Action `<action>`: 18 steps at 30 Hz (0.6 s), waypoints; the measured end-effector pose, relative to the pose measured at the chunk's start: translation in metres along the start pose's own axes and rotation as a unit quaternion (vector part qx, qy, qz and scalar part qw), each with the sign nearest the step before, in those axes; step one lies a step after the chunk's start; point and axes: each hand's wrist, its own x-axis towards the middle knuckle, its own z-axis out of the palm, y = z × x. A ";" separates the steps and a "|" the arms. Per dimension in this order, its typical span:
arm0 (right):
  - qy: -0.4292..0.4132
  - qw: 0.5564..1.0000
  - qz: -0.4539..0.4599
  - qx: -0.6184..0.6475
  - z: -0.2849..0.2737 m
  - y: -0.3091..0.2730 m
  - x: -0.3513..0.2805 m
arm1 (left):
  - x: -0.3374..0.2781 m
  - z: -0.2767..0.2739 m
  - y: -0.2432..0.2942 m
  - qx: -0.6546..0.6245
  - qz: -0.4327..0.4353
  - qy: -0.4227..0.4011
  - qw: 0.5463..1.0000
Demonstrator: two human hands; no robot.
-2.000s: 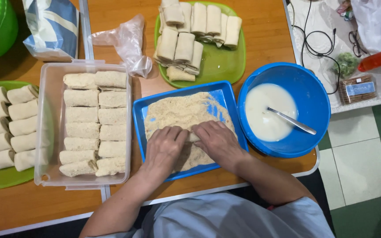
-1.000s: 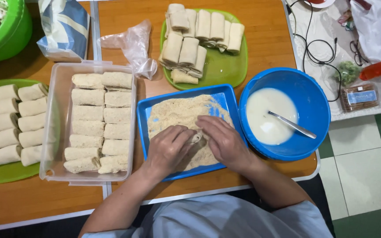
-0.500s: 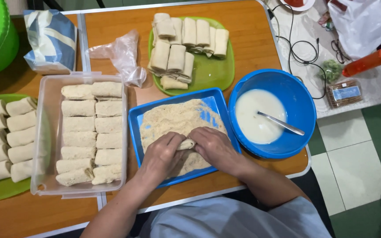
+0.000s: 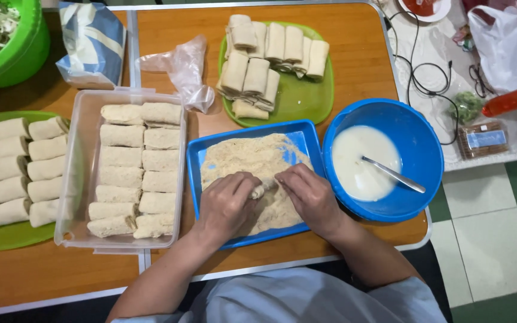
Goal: Breading pastry rolls by dipping them in a liquid mixture and then coating them with breadcrumbs.
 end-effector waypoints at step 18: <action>-0.002 0.999 -0.028 -0.018 -0.004 -0.008 0.009 | 0.000 -0.001 0.002 -0.035 0.032 -0.009 0.999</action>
